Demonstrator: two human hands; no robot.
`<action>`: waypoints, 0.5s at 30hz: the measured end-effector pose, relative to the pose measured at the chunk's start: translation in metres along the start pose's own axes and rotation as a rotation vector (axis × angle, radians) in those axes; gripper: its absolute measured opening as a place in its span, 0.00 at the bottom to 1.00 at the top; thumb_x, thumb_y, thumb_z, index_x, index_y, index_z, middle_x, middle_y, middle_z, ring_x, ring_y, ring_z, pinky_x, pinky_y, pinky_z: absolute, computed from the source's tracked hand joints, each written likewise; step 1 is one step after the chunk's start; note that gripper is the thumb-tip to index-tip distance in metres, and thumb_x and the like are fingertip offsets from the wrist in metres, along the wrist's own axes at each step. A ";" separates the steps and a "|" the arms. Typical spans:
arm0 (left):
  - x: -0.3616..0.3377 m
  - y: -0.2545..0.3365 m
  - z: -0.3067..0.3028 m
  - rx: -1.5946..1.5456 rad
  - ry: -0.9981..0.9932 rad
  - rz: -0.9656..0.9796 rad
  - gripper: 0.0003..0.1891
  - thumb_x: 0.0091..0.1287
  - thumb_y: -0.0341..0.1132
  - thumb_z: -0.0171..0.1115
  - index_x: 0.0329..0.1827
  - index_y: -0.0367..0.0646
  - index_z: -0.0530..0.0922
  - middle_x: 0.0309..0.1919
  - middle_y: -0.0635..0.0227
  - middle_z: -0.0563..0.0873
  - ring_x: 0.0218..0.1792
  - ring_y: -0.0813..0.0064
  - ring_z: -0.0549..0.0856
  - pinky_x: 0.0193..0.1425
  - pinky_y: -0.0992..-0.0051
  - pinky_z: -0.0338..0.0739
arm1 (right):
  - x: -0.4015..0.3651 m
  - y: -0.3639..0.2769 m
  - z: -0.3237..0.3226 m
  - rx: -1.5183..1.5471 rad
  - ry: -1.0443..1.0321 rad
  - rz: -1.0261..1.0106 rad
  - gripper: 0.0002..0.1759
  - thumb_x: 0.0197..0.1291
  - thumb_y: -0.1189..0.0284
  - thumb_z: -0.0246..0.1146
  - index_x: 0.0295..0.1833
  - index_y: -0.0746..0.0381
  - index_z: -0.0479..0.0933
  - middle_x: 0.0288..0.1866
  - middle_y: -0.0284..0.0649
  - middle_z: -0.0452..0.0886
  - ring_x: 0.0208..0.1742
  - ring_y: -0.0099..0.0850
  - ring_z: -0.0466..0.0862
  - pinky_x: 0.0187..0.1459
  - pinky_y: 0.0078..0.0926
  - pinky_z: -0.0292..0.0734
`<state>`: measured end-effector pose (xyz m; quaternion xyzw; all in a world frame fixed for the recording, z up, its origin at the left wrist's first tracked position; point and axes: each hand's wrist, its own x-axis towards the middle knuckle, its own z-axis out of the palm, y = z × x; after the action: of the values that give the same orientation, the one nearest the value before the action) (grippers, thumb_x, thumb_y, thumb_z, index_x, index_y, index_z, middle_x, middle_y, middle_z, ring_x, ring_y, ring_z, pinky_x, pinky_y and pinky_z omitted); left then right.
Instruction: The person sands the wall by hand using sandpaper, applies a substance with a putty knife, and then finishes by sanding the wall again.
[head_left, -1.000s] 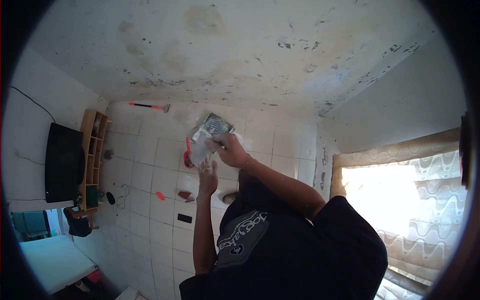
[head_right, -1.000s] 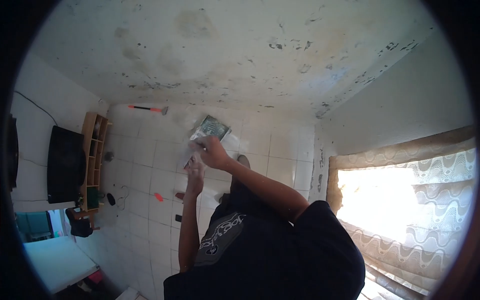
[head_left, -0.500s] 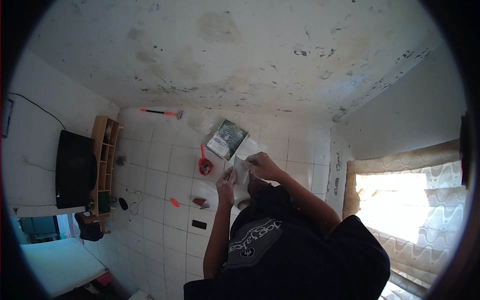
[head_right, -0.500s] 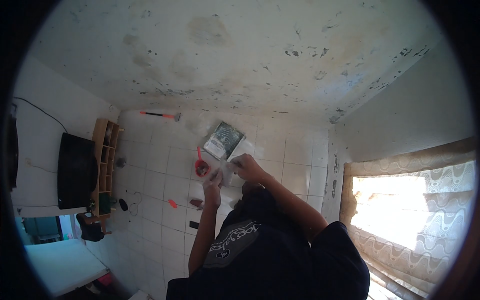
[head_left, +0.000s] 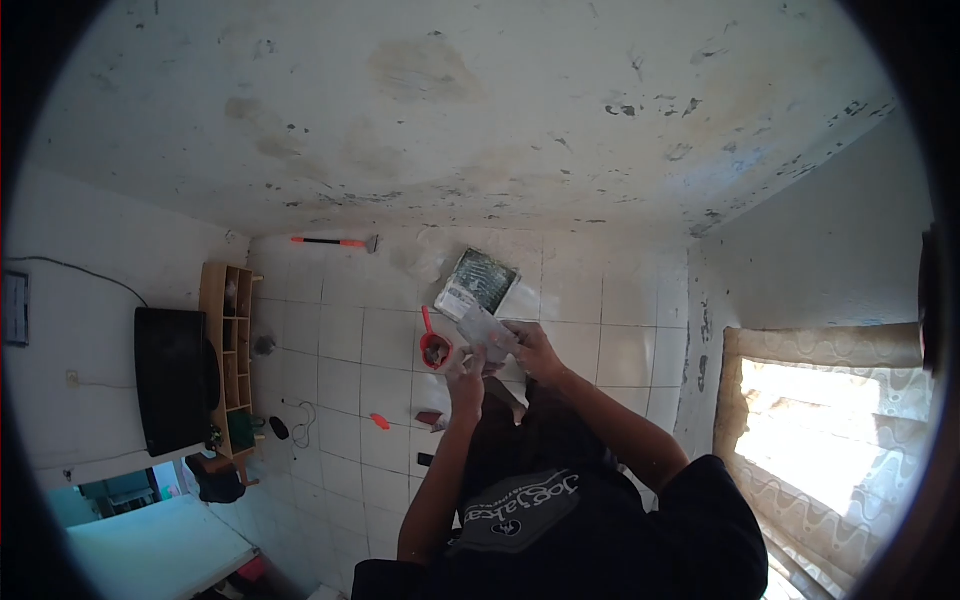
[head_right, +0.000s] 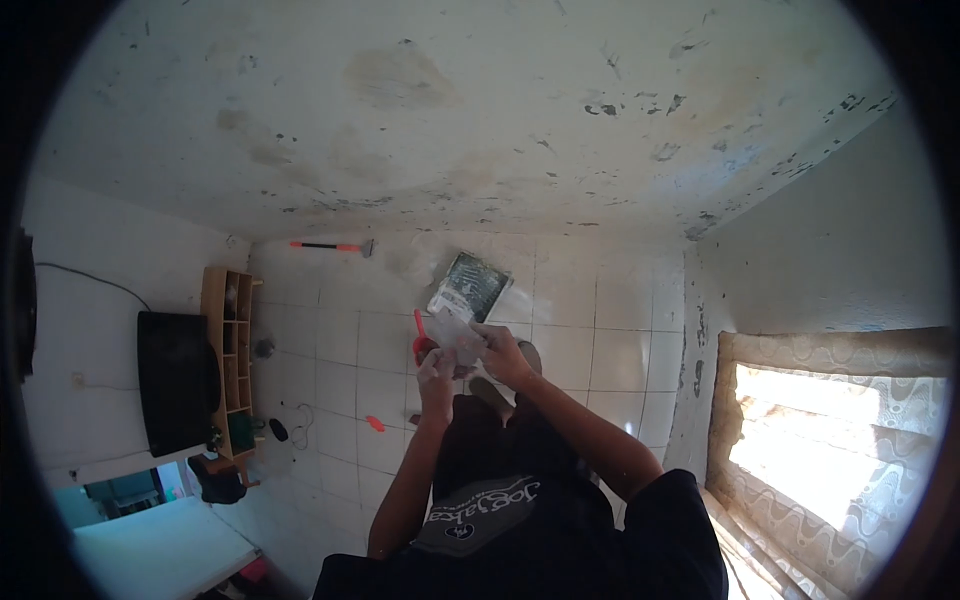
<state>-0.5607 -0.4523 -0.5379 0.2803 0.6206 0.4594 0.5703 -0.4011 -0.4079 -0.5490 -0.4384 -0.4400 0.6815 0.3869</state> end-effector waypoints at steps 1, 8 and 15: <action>0.003 0.000 0.001 0.023 -0.042 0.004 0.17 0.80 0.44 0.64 0.52 0.34 0.81 0.37 0.61 0.91 0.35 0.68 0.94 0.40 0.74 0.86 | 0.005 0.006 -0.003 -0.053 0.039 -0.035 0.22 0.75 0.62 0.67 0.61 0.72 0.84 0.44 0.37 0.90 0.46 0.20 0.82 0.49 0.25 0.80; 0.069 -0.067 -0.016 0.101 -0.249 -0.067 0.11 0.78 0.39 0.68 0.42 0.39 0.81 0.35 0.63 0.92 0.34 0.72 0.93 0.38 0.74 0.84 | 0.025 0.076 -0.018 -0.300 0.325 -0.067 0.20 0.72 0.60 0.68 0.51 0.70 0.86 0.40 0.37 0.87 0.41 0.22 0.81 0.44 0.29 0.77; 0.181 -0.130 -0.007 0.114 -0.450 -0.121 0.14 0.78 0.40 0.67 0.43 0.34 0.84 0.35 0.64 0.92 0.35 0.76 0.92 0.42 0.74 0.83 | 0.080 0.153 -0.050 0.260 0.455 0.139 0.21 0.74 0.63 0.67 0.56 0.72 0.85 0.49 0.37 0.87 0.51 0.20 0.80 0.55 0.23 0.77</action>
<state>-0.5789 -0.3508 -0.7357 0.3699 0.5183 0.3146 0.7040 -0.4014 -0.3696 -0.7248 -0.5561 -0.2195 0.6410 0.4813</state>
